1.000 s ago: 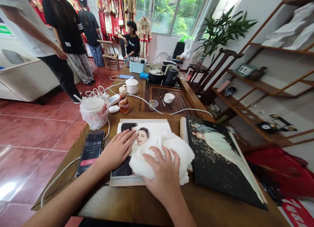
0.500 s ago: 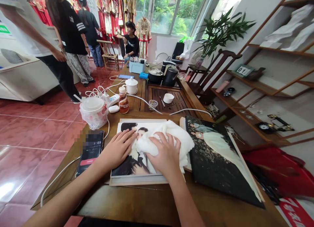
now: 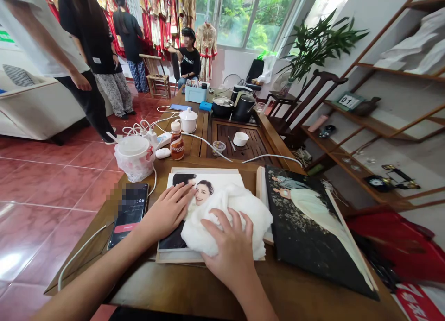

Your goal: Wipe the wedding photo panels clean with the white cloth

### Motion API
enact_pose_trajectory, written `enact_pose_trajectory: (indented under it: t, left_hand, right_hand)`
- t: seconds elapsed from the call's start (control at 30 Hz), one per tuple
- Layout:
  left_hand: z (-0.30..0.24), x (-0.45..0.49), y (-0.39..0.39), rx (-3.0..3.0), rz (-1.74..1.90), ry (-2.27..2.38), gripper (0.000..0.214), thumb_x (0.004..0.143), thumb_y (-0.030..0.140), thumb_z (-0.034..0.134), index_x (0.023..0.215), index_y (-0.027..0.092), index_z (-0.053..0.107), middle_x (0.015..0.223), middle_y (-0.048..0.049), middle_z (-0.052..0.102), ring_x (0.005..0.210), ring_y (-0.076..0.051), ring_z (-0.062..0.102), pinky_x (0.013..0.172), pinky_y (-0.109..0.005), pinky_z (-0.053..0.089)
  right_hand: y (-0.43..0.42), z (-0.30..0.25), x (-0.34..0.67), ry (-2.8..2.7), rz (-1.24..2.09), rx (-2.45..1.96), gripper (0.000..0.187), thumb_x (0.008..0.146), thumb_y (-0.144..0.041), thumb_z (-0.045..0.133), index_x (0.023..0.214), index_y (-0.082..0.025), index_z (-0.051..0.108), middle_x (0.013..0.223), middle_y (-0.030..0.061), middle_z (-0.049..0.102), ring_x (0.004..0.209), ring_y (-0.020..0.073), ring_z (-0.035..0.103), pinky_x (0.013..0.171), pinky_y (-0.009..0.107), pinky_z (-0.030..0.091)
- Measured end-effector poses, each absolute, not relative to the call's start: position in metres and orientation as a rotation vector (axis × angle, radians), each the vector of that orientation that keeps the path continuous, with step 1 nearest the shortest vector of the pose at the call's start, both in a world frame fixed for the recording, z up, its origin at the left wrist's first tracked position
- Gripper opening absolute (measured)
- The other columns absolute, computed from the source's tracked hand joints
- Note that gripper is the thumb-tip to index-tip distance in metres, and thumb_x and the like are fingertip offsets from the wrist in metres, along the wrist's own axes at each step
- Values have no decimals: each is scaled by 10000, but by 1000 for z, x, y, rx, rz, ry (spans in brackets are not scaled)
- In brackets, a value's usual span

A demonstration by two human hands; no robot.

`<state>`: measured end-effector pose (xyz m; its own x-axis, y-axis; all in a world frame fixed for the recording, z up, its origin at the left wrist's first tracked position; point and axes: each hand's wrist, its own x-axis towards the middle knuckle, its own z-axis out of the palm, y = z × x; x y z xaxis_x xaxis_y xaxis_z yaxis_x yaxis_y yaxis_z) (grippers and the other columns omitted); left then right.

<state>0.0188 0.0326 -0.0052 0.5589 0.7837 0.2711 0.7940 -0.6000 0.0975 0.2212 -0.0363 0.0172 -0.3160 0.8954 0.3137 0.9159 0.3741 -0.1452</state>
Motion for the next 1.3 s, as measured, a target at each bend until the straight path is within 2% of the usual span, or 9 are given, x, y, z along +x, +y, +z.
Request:
enact_pose_trajectory:
  t: [0.3, 0.5, 0.77, 0.87, 1.2, 1.3]
  left_hand:
    - [-6, 18, 33, -2751, -461, -1392, 447, 982, 254, 358, 1426, 211, 374, 1510, -57, 339, 1379, -236, 321, 1114, -410, 294]
    - [-6, 18, 32, -2736, -482, -1377, 446, 977, 251, 361, 1420, 208, 383, 1502, -64, 353, 1369, -240, 338, 1109, -414, 300]
    - [-7, 18, 32, -2725, -471, -1381, 444, 970, 254, 374, 1411, 209, 397, 1498, -62, 360, 1362, -246, 350, 1110, -420, 297]
    - [-6, 19, 33, -2727, -487, -1377, 441, 968, 253, 383, 1407, 213, 404, 1494, -60, 368, 1358, -243, 356, 1111, -417, 299]
    - [-5, 15, 34, -2793, -576, -1397, 429, 979, 249, 384, 1408, 228, 398, 1488, -50, 380, 1374, -217, 335, 1123, -401, 296]
    - [-6, 13, 35, -2824, -561, -1379, 432, 981, 253, 385, 1413, 234, 392, 1497, -53, 364, 1382, -215, 324, 1127, -404, 288]
  right_hand:
    - [8, 14, 244, -2174, -185, -1696, 339, 689, -373, 657, 1022, -312, 666, 1180, 19, 596, 1086, 304, 446, 945, 495, 260]
    - [2, 18, 238, -2198, -202, -1702, 314, 720, -366, 631, 1028, -309, 665, 1189, 25, 587, 1109, 313, 430, 958, 503, 255]
    - [-34, 15, 221, -2340, -70, -1539, 445, 629, -324, 678, 1072, -352, 648, 1233, 2, 578, 1130, 340, 414, 984, 527, 230]
    - [-30, 14, 226, -2364, -41, -1514, 442, 630, -333, 679, 1071, -350, 653, 1225, 6, 582, 1119, 337, 423, 970, 516, 243]
    - [21, 9, 255, -2126, -281, -1710, 320, 727, -394, 624, 1031, -303, 662, 1171, 27, 591, 1057, 289, 463, 917, 472, 264]
    - [16, 10, 249, -2103, -303, -1717, 323, 723, -406, 631, 1024, -293, 665, 1172, 36, 592, 1066, 302, 456, 933, 486, 252]
